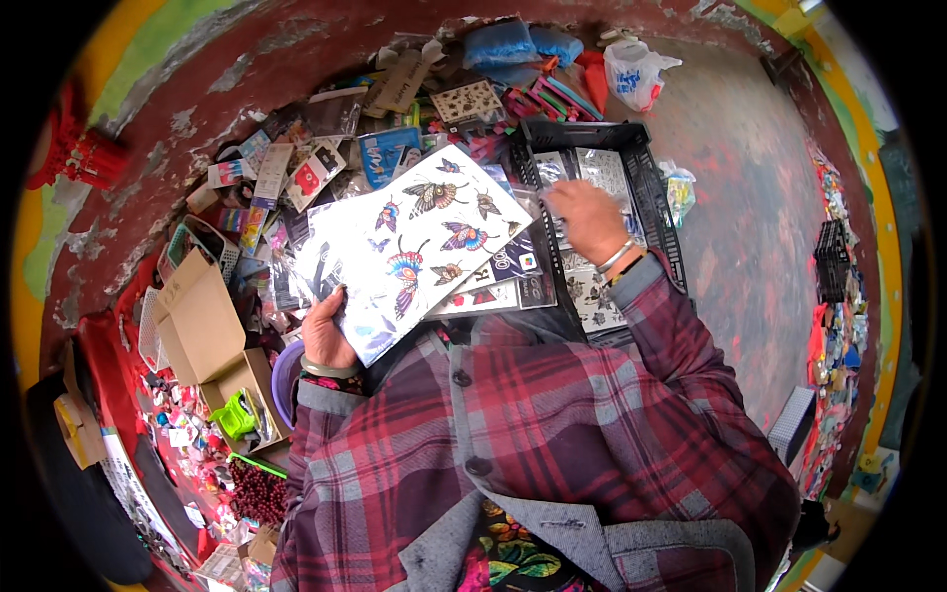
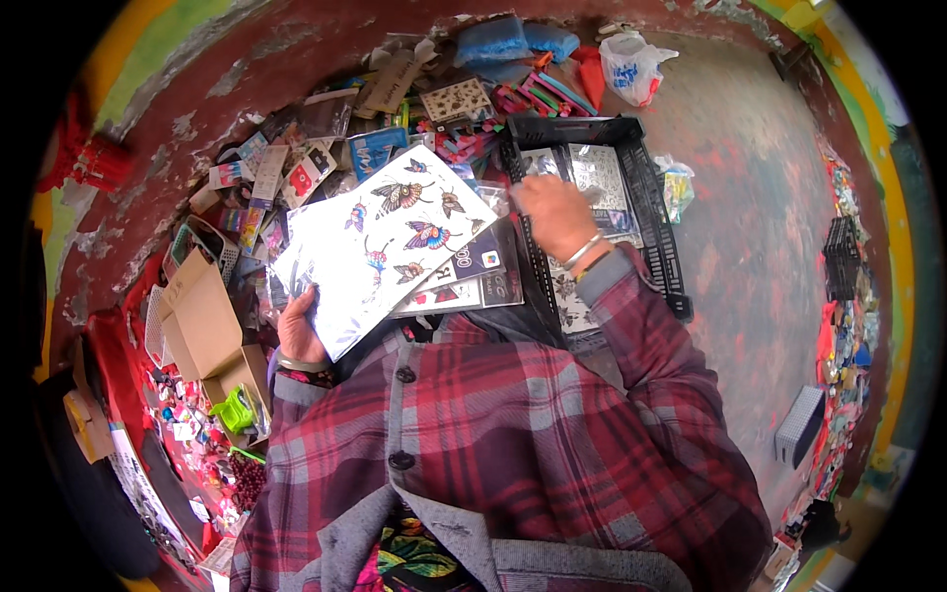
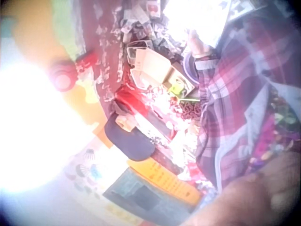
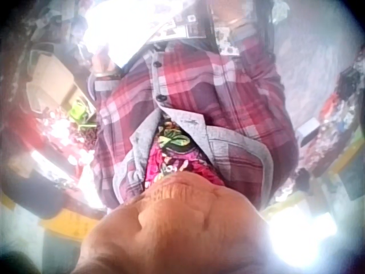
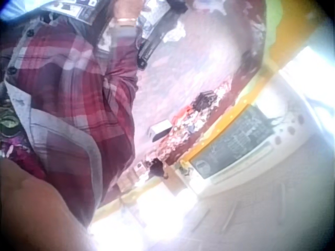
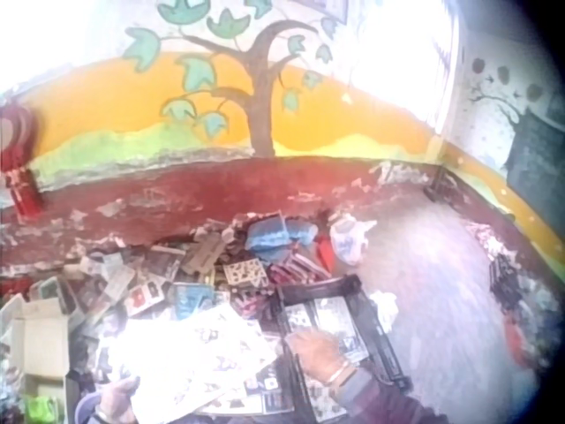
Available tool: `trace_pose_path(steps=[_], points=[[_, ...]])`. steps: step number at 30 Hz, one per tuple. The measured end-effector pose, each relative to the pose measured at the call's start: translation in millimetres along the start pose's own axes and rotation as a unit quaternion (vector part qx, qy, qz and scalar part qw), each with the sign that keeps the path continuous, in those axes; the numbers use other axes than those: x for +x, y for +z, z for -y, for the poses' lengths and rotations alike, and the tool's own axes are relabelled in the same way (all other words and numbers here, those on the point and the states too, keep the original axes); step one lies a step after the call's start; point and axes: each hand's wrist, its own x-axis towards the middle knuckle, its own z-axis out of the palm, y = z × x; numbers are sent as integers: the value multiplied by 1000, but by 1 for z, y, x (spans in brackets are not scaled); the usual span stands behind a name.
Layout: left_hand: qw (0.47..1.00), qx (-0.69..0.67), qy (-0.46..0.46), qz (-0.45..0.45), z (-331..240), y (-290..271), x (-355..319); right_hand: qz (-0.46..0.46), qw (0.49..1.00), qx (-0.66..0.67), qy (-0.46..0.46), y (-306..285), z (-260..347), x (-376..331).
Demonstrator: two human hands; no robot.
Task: The person sits on the floor and wipes the surface of several sticker sheets with a cloth. They dip the cloth into a purple basin of water, wring it out, and then wipe the sheets before placing them into a black crate.
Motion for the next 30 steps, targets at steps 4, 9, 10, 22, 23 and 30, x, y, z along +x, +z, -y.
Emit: trace_pose_path(steps=[4,9,10,22,23,30], points=[[997,-63,-38,27,-1,-17,4,-129,976,171,30,-43,11,16],[988,-129,-58,55,-1,-18,3,-120,955,241,-127,-87,72,27],[987,-132,-59,63,-1,-17,2,-95,952,249,-152,-89,81,26],[973,-174,-30,146,4,-4,6,226,930,148,-249,-52,132,46],[977,-175,-26,122,3,-6,1,238,931,112,-255,-60,141,59],[986,-141,-30,81,-2,5,-2,42,918,211,-332,-1,207,77]])
